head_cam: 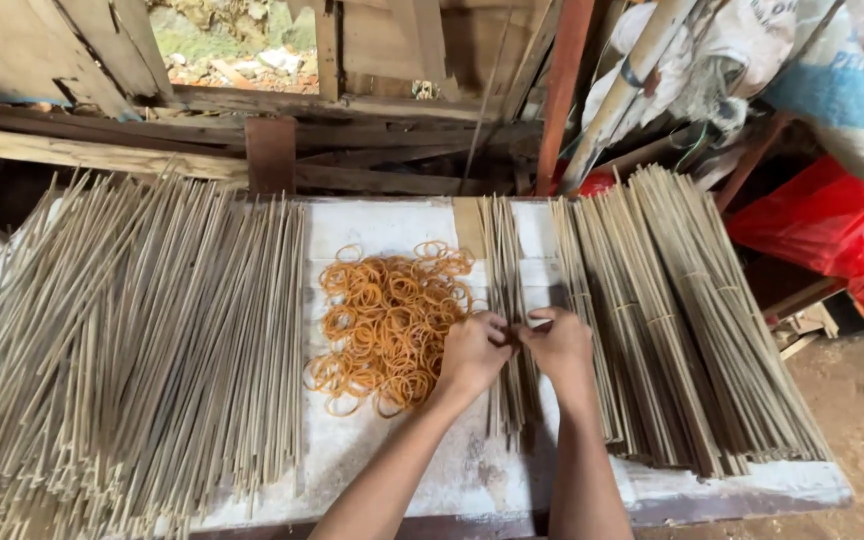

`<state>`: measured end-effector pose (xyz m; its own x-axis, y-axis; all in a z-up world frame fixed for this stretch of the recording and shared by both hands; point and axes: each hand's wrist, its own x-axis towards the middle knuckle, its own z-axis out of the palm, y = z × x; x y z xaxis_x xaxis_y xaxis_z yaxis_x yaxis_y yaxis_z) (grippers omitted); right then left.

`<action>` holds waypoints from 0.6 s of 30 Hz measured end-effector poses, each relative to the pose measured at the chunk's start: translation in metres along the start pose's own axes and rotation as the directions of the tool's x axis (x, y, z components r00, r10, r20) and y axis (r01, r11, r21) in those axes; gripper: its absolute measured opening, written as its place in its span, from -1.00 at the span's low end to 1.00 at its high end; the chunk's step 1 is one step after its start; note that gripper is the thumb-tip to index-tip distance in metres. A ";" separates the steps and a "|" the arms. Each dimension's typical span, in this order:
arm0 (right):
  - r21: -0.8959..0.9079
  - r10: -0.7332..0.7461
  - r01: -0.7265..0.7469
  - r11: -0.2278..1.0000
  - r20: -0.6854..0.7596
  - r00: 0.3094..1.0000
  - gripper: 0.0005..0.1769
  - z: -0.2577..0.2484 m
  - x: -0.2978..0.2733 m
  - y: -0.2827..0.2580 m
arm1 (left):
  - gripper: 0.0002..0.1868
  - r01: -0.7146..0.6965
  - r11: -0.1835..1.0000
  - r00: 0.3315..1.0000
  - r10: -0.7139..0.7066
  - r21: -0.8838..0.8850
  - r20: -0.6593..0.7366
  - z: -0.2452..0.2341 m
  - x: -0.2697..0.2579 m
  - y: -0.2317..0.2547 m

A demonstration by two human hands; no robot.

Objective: Bundling thin wooden sticks together using rubber bands in a workshop setting.

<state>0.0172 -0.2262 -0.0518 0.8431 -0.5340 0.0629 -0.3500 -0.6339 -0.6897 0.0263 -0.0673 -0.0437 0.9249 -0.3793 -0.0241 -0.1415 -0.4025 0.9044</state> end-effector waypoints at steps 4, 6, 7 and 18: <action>-0.007 -0.022 0.022 1.000 -0.039 0.999 -0.74 -0.013 -0.036 -0.049 | -0.62 -0.054 0.999 0.997 0.054 0.008 -0.053 -0.028 -0.010 -0.001; 0.044 -0.189 0.193 0.980 -0.079 0.979 -0.83 -0.003 -0.044 -0.061 | -0.64 -0.067 0.998 0.997 0.067 -0.001 -0.046 -0.046 -0.020 -0.006; 0.049 -0.201 0.205 0.978 -0.073 0.977 -0.83 0.010 -0.047 -0.071 | -0.64 -0.065 0.998 0.996 0.065 0.002 -0.061 -0.068 -0.030 -0.002; 0.310 -0.278 0.111 0.944 0.574 0.770 -0.74 0.130 -0.096 -0.177 | -0.76 0.336 0.902 0.851 -0.168 0.271 -0.497 -0.226 -0.079 -0.112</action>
<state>0.0511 0.0101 -0.0290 0.9811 0.0859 -0.1733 -0.1108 -0.4845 -0.8678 0.0488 0.1957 -0.0470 0.9865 0.1591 0.0393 0.0879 -0.7162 0.6923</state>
